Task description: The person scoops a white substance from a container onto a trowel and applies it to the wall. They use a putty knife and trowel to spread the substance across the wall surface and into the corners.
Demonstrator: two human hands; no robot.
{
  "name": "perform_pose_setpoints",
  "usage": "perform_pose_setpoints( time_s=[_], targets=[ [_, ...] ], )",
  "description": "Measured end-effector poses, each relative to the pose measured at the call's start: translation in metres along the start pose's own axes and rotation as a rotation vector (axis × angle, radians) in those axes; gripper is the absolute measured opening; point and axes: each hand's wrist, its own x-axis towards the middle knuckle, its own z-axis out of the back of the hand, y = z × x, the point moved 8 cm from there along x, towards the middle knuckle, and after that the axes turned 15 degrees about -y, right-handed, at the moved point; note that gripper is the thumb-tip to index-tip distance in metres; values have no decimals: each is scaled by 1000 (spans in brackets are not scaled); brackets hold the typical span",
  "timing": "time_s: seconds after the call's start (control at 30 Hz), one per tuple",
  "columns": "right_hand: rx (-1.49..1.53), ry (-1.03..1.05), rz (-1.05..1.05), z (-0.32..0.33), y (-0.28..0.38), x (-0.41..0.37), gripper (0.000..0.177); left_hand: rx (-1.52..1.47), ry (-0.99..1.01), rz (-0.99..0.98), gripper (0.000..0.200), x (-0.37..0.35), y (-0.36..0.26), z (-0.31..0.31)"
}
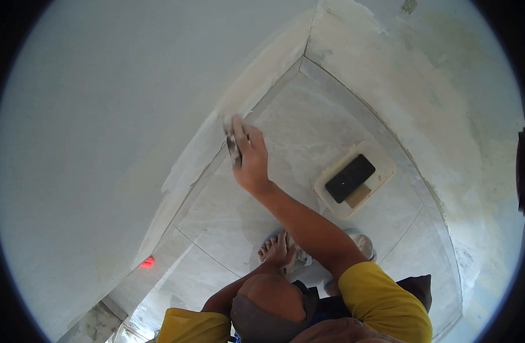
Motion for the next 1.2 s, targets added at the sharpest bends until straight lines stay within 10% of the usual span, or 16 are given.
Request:
perform_pose_setpoints(
  time_s=[0.33, 0.6, 0.93, 1.2],
  targets=[
    [-238, -220, -148, 28, -112, 145, 20, 1, -9, -22, 85, 1, -7, 11],
    [-51, -104, 46, 9, -33, 20, 43, 71, 49, 35, 84, 0, -10, 12],
    [-275, -145, -147, 20, -124, 133, 39, 13, 9, -9, 84, 2, 1, 0],
    [6, 30, -31, 1, -2, -20, 72, 121, 49, -24, 85, 0, -3, 1]
  ],
)
